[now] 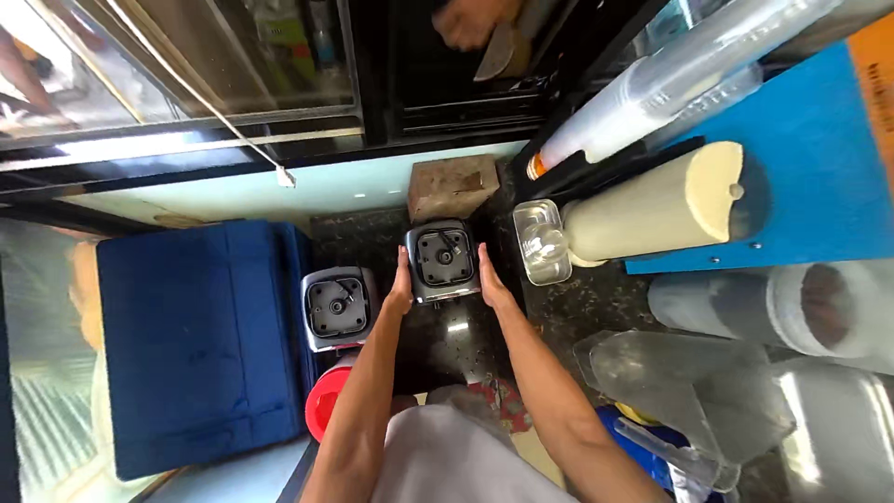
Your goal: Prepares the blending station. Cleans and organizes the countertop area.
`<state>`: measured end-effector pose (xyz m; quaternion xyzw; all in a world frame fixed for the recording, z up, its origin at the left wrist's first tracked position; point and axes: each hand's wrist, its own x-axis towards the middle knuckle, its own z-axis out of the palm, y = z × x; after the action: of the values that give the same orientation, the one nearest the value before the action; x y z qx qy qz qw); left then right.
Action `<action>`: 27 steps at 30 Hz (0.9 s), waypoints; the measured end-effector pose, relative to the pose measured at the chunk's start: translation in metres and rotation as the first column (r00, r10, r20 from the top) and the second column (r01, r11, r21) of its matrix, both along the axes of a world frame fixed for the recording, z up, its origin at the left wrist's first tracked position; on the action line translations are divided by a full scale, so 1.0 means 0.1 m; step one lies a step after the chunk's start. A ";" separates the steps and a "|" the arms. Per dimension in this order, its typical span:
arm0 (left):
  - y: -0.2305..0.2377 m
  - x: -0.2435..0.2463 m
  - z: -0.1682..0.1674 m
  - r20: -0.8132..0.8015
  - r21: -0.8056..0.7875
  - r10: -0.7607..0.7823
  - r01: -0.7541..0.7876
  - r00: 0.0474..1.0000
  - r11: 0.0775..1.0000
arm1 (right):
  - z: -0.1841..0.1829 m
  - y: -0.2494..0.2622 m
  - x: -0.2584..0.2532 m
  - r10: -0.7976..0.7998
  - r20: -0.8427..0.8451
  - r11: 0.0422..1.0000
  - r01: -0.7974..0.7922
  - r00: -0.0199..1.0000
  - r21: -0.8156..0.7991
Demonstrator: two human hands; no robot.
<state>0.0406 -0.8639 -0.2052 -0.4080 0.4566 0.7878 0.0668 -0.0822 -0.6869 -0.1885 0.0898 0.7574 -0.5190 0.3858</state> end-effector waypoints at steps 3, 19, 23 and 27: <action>0.09 0.12 0.16 -0.023 -0.048 0.038 -0.039 0.999 0.998 | -0.02 0.04 0.13 0.009 0.040 1.000 -0.010 0.999 0.003; 0.30 0.68 0.09 -0.042 -0.144 0.170 -0.174 0.985 0.974 | -0.06 0.11 0.70 0.151 -0.053 0.986 -0.154 0.987 -0.059; 0.30 0.70 0.27 0.120 -0.256 0.038 -0.007 0.992 0.967 | -0.13 0.14 0.68 0.217 -0.098 0.976 -0.219 0.971 -0.009; -0.24 1.19 0.92 0.248 -0.806 0.256 0.053 0.934 0.590 | -0.05 0.23 0.62 0.206 -0.144 0.978 -0.210 0.968 -0.009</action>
<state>0.1597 -0.8880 -0.1136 -0.5488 0.7182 0.4178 -0.0921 -0.0199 -0.6642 -0.1934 -0.0321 0.7820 -0.4899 0.3839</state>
